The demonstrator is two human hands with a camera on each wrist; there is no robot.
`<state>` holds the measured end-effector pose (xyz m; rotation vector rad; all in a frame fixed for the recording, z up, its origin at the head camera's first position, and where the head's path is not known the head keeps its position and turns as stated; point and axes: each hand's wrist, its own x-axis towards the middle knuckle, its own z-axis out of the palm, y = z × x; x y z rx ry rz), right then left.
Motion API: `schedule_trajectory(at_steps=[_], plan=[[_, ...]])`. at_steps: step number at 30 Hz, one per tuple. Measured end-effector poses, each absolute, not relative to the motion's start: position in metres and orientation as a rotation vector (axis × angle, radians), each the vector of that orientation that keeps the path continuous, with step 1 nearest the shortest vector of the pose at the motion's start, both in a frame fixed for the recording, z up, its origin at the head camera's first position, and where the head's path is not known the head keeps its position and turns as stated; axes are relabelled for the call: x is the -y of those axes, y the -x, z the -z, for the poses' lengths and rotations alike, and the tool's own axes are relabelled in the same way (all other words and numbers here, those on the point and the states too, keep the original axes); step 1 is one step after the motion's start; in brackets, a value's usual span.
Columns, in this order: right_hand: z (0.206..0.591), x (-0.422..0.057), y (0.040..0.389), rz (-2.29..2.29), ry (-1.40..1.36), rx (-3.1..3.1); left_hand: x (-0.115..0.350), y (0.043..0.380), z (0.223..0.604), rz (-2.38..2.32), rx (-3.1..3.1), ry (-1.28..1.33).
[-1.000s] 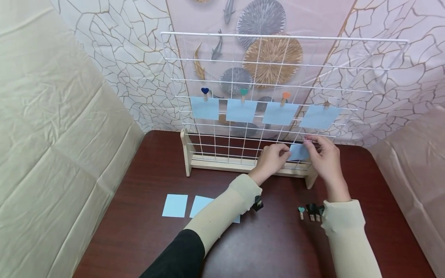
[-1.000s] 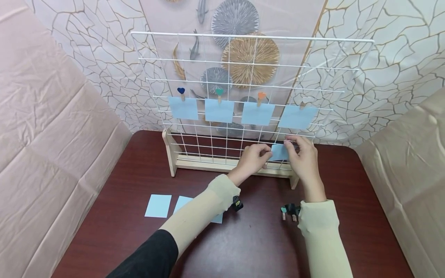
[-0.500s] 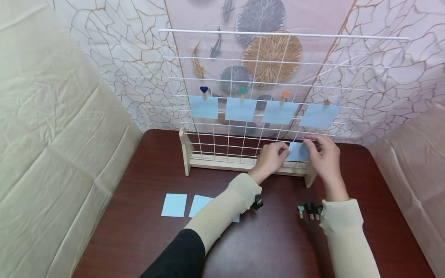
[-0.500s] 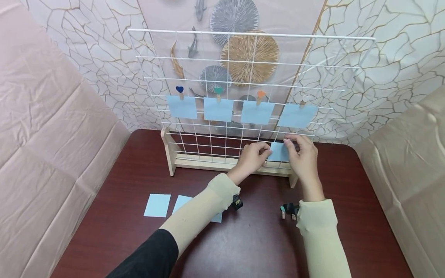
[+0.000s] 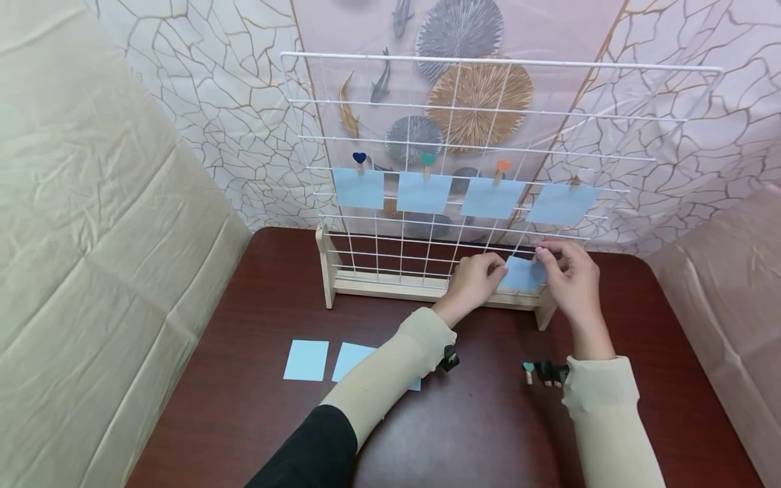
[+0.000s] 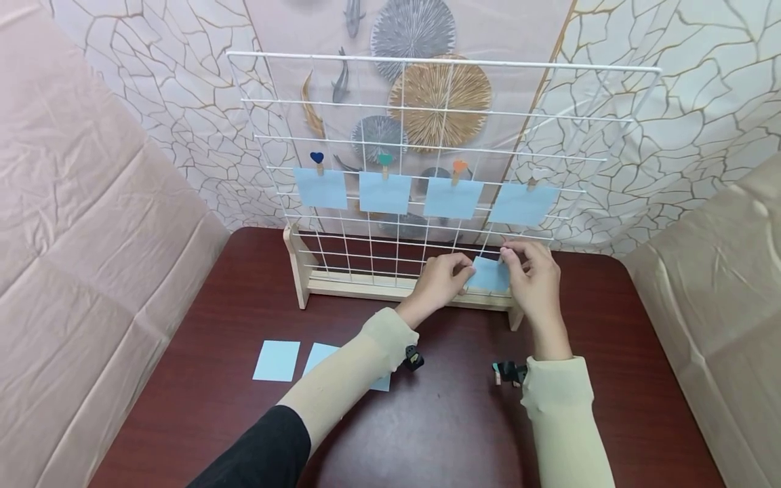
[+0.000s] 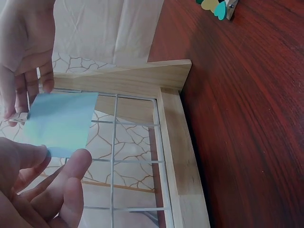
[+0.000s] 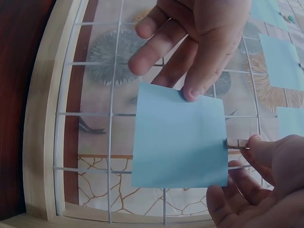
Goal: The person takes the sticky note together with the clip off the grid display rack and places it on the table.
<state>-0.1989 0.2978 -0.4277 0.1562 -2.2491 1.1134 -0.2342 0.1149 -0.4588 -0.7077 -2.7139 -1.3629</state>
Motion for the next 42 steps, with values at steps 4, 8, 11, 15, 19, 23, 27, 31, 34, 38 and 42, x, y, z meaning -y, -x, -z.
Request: schedule_trajectory(at_steps=[4, 8, 11, 15, 19, 23, 27, 31, 34, 38, 42], plan=[[0.427, -0.297, 0.196, -1.140, -0.138, 2.244, -0.113, 0.231, 0.461, 1.312, 2.711, 0.719], [0.426, -0.297, 0.193, -1.169, -0.127, 2.231, -0.111, 0.227, 0.462, 1.331, 2.707, 0.728], [0.426, -0.297, 0.191, -1.190, -0.122, 2.210, -0.109, 0.224, 0.462, 1.338, 2.709, 0.720], [0.426, -0.299, 0.186, -1.207, -0.124, 2.186, -0.106, 0.220, 0.463, 1.317, 2.730, 0.689], [0.426, -0.301, 0.179, -1.216, -0.117, 2.180, -0.100, 0.216, 0.466, 1.368, 2.723, 0.686], [0.427, -0.302, 0.173, -1.207, -0.097, 2.188, -0.090, 0.213, 0.471, 1.442, 2.679, 0.730], [0.431, -0.305, 0.166, -1.201, -0.093, 2.200, -0.079, 0.209, 0.475, 1.473, 2.653, 0.781], [0.436, -0.308, 0.158, -1.200, -0.076, 2.227, -0.069, 0.205, 0.479, 1.477, 2.654, 0.802], [0.440, -0.311, 0.151, -1.189, -0.045, 2.257, -0.063, 0.202, 0.479, 1.486, 2.659, 0.803], [0.447, -0.317, 0.144, -1.177, -0.004, 2.297, -0.058, 0.196, 0.480, 1.495, 2.652, 0.811], [0.456, -0.323, 0.136, -1.177, 0.033, 2.324, -0.052, 0.190, 0.484, 1.513, 2.653, 0.811]])
